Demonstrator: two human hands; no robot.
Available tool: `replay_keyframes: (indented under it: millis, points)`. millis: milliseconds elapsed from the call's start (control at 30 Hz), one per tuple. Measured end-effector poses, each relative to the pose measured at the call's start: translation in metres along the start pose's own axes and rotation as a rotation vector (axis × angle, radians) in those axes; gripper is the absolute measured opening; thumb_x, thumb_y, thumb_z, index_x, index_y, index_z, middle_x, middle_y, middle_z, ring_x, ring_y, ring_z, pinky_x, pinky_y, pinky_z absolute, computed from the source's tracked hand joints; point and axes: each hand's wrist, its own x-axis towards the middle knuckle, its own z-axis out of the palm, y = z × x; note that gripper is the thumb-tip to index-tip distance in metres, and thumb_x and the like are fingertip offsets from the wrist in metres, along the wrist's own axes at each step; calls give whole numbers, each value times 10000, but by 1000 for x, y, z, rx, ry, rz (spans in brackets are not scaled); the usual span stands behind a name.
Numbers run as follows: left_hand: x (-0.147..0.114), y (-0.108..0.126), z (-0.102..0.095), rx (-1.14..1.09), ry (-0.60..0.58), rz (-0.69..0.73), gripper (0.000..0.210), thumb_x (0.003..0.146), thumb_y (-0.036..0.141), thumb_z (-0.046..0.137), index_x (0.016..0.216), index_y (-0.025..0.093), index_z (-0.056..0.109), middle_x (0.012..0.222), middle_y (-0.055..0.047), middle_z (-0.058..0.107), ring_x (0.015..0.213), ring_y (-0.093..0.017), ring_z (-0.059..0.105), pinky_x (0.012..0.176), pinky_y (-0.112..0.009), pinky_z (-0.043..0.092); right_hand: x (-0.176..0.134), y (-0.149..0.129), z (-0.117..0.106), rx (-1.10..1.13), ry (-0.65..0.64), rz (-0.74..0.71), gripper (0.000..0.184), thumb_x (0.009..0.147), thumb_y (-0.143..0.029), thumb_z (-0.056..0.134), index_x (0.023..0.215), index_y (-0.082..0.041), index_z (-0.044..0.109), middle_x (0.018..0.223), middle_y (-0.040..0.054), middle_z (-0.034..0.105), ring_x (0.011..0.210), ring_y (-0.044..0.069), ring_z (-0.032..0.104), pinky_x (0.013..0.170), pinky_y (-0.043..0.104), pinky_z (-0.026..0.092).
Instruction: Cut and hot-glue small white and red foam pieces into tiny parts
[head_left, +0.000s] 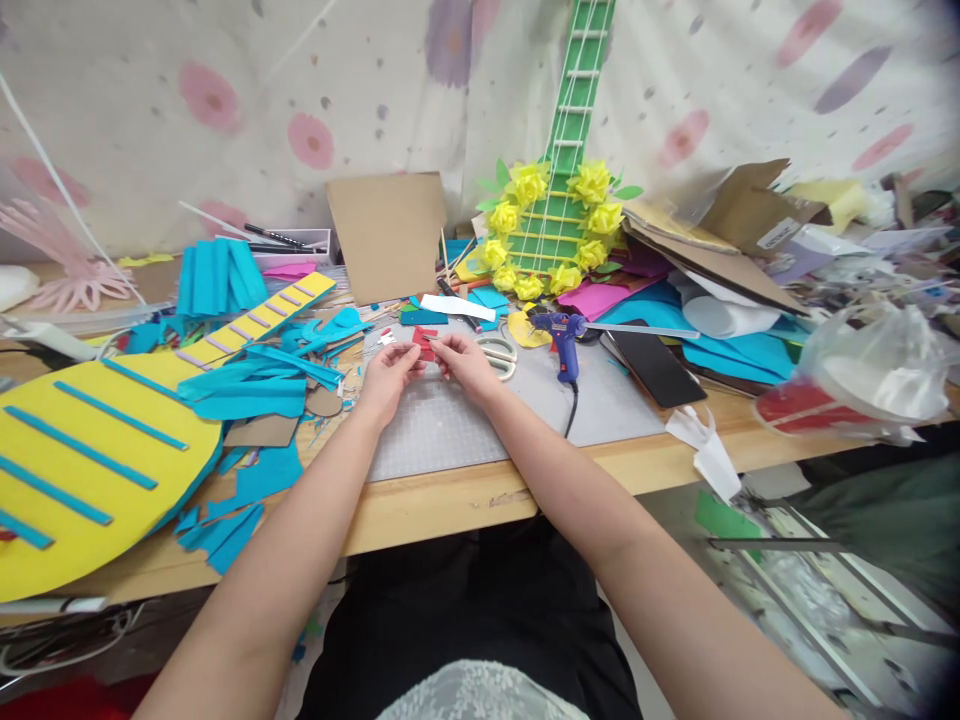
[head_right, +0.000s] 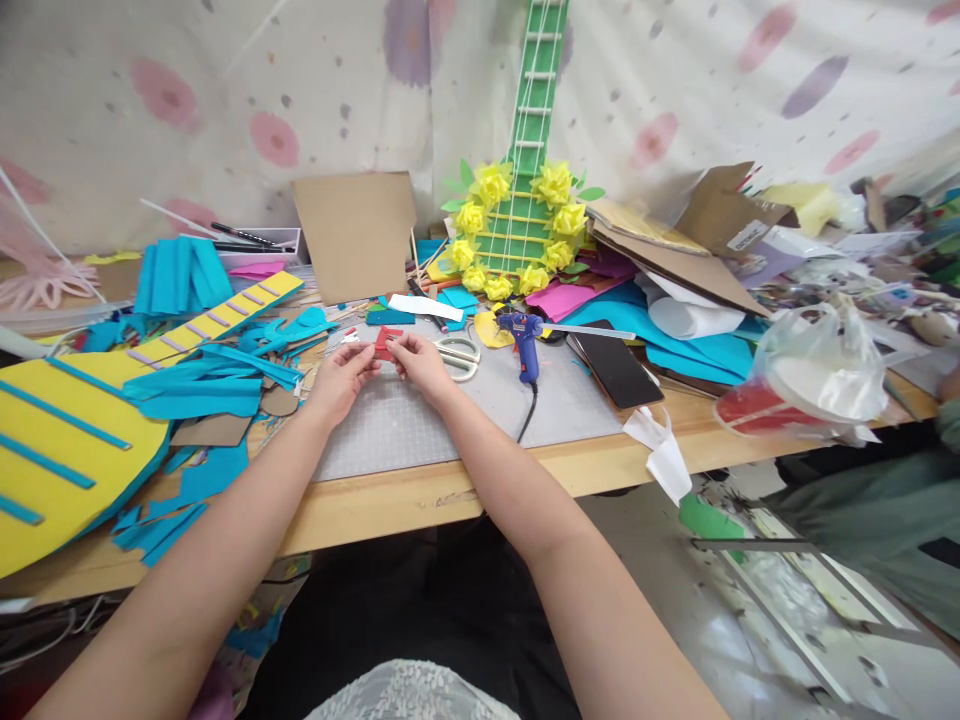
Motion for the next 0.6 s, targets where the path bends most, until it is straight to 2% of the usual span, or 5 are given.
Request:
replay_keyframes:
  millis: [133, 233, 433, 600]
  points:
    - [4, -4, 0, 29, 55, 53, 199, 611, 217, 751, 695, 127, 596, 609, 13, 602, 516, -78, 555, 529, -208, 460, -2, 0, 5, -16, -13, 40, 253, 736, -383, 623, 665, -176, 496, 538, -62, 515, 424, 43, 429, 403, 175, 328]
    - [6, -5, -2, 23, 62, 82, 201, 597, 208, 754, 668, 134, 581, 575, 25, 587, 507, -77, 547, 520, -201, 447, -2, 0, 5, -29, -35, 36, 240, 790, -397, 550, 711, -173, 518, 584, -43, 545, 441, 50, 450, 407, 180, 346]
    - [5, -4, -3, 47, 46, 76, 196, 603, 214, 748, 658, 125, 582, 595, 7, 612, 495, -69, 542, 507, -195, 439, 0, 5, 7, -214, -21, -120, 293, 737, -456, 601, 700, -192, 479, 558, -66, 502, 417, 52, 413, 401, 191, 311]
    - [3, -4, -1, 102, 47, 81, 200, 602, 227, 750, 660, 120, 591, 580, 5, 606, 491, -74, 540, 516, -205, 448, 3, 9, 6, -336, 13, -100, 290, 767, -450, 563, 673, -193, 467, 522, -66, 481, 451, 69, 421, 464, 207, 322]
